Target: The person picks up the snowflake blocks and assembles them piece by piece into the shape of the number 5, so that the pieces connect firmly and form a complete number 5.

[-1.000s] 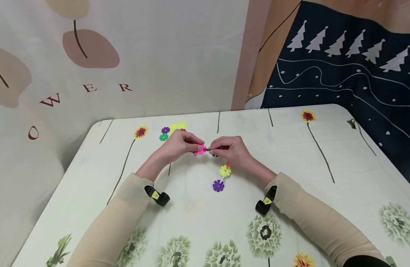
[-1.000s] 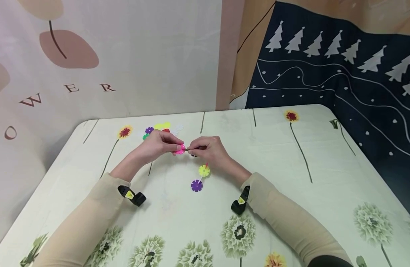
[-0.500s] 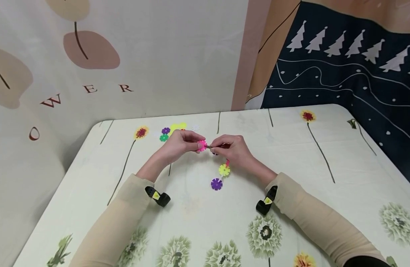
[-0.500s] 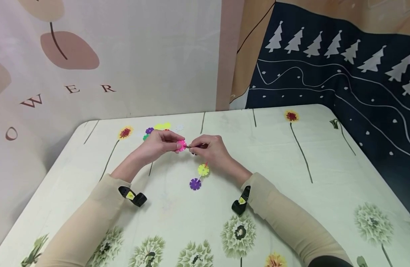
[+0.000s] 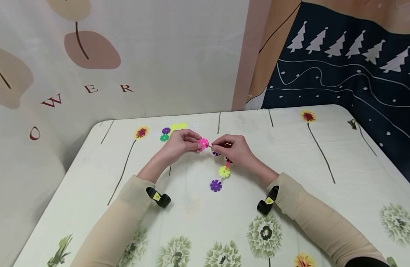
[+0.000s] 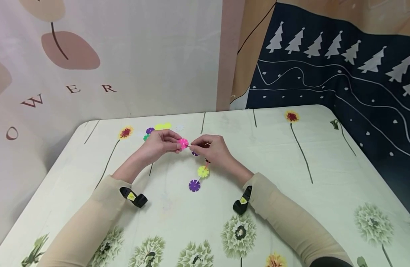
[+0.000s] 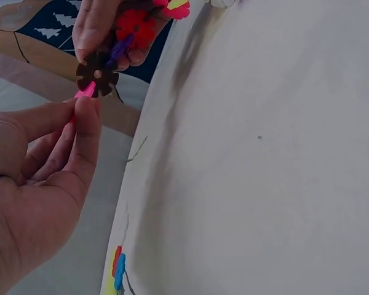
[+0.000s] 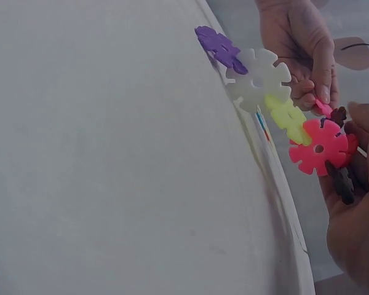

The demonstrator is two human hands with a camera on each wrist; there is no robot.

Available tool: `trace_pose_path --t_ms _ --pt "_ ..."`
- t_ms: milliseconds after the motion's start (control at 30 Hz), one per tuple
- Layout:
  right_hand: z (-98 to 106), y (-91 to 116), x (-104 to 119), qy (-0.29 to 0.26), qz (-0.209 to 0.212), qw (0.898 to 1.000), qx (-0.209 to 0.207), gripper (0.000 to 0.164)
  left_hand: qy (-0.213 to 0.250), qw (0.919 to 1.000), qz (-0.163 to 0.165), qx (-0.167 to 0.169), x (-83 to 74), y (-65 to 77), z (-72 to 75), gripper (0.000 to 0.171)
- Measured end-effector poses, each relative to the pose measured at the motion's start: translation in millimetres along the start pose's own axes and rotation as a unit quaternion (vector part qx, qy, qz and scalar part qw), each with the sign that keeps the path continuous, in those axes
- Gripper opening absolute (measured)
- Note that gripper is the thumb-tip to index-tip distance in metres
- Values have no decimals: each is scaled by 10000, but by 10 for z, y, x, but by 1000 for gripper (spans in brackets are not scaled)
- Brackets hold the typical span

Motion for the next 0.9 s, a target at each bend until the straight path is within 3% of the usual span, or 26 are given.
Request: trace_pose_path --t_ms 300,600,900 --pt "9 -60 -8 -6 -420 9990 -155 18 10 9997 -236 65 -9 -2 -12 24" --pt "-50 -112 18 -357 -762 9964 100 23 -44 9994 -285 190 -2 7 -61 22" --pt "16 -89 -22 -79 -913 9958 54 30 -16 9998 -161 -125 -10 54 127 24"
Point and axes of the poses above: each hand's wrist, its own y-axis away from the middle knuckle, its own z-axis out of the back of the hand, x = y × z, the point moved 3 cm from there along -y, towards the middle knuckle, and after that the axes turned 10 degrees about y, right-handed, at the moved point
